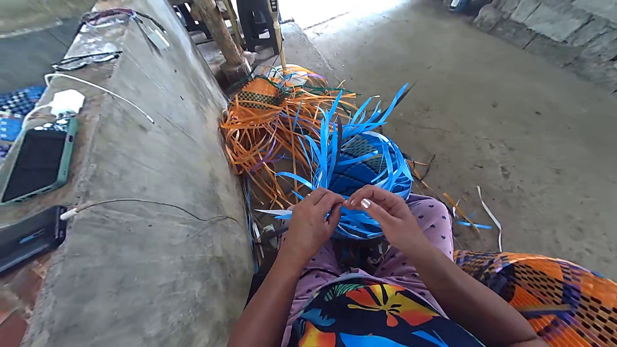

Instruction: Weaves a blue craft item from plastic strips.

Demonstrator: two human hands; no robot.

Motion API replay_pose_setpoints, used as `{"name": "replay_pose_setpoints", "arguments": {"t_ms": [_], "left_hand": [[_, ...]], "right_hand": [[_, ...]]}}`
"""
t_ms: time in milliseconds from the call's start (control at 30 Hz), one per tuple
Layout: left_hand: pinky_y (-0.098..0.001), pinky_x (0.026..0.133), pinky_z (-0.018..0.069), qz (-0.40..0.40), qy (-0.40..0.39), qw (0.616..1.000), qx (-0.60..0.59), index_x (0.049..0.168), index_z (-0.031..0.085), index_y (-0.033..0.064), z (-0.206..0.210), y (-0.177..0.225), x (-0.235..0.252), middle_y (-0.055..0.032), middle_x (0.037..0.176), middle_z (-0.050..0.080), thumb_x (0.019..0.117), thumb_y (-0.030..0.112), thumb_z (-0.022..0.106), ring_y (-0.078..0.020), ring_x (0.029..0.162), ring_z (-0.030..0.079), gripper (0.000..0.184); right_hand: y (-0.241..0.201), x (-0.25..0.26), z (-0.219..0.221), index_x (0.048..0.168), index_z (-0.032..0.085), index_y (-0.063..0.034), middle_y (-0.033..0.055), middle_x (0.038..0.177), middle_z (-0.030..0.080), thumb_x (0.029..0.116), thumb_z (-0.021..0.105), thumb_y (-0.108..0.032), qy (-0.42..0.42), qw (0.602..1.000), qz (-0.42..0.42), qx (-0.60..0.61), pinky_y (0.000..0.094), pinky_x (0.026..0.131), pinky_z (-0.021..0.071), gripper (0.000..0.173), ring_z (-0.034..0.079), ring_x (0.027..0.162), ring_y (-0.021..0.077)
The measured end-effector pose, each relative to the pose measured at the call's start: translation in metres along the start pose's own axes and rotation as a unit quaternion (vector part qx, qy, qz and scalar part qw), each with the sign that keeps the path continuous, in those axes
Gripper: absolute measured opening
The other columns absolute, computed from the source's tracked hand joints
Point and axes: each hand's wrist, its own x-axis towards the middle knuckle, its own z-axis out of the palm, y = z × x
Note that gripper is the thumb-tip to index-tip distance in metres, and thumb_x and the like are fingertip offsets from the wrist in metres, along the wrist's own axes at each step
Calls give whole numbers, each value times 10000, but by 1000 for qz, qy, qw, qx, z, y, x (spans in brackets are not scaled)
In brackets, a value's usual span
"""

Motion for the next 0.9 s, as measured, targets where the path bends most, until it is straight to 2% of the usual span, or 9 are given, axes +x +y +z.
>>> {"name": "replay_pose_setpoints", "arguments": {"t_ms": [100,200,333,433,533,633,733,900], "left_hand": [[-314,730,592,-1,-4,1000,-3,914,741,50,4,-4,-2,-95,893,720,931,120,627,-170,796,705,134],[-260,696,578,-5,26,999,-28,872,725,49,10,-9,-5,-77,835,694,907,123,634,-124,746,678,122],[-204,678,548,-34,66,996,-50,857,707,23,14,-12,-8,-75,809,673,891,139,635,-87,714,644,140],[-198,670,539,-84,93,990,-67,872,710,20,12,-12,-9,-68,830,687,875,138,631,-67,723,641,141],[-172,719,552,-123,89,978,-141,971,736,1,9,-12,-9,-54,892,698,926,106,616,-29,772,649,165],[-208,776,595,-153,64,959,-231,1034,731,-11,7,-9,-10,-52,959,713,968,96,629,-47,831,688,161],[-226,787,608,-166,54,945,-276,1043,733,-5,6,-6,-11,-43,965,715,967,73,636,-63,836,698,146],[-223,789,603,-166,39,945,-280,1024,740,13,2,-5,-8,-36,964,718,965,82,643,-61,840,696,133]], "right_hand": [[-2,-1,1,1033,677,19,29,1021,682,1026,517,-120,-25,997,-17,-68,265,893,582,212,668,976,65],[-2,-2,4,1025,681,17,40,1030,672,1021,514,-109,-28,998,-26,-59,259,898,571,209,656,1004,75],[-1,-6,9,1028,681,2,71,1121,684,1035,511,-137,-41,998,-47,-29,331,1017,541,220,642,1155,144],[3,-9,10,1020,697,-67,59,1185,681,1058,512,-223,-48,998,-10,51,394,1061,516,245,627,1203,184],[4,-6,13,964,711,-99,93,1128,723,1048,478,-207,14,972,71,223,414,1006,546,270,680,1127,236],[1,1,11,904,666,-105,120,1029,753,1056,282,-174,83,931,140,327,399,968,568,419,724,1036,253],[3,5,8,877,676,-87,139,993,760,1060,216,-169,114,909,166,365,397,953,578,503,736,1010,263],[3,7,9,880,661,-84,138,984,755,1050,239,-158,119,905,180,366,401,955,578,460,736,999,264]]}}
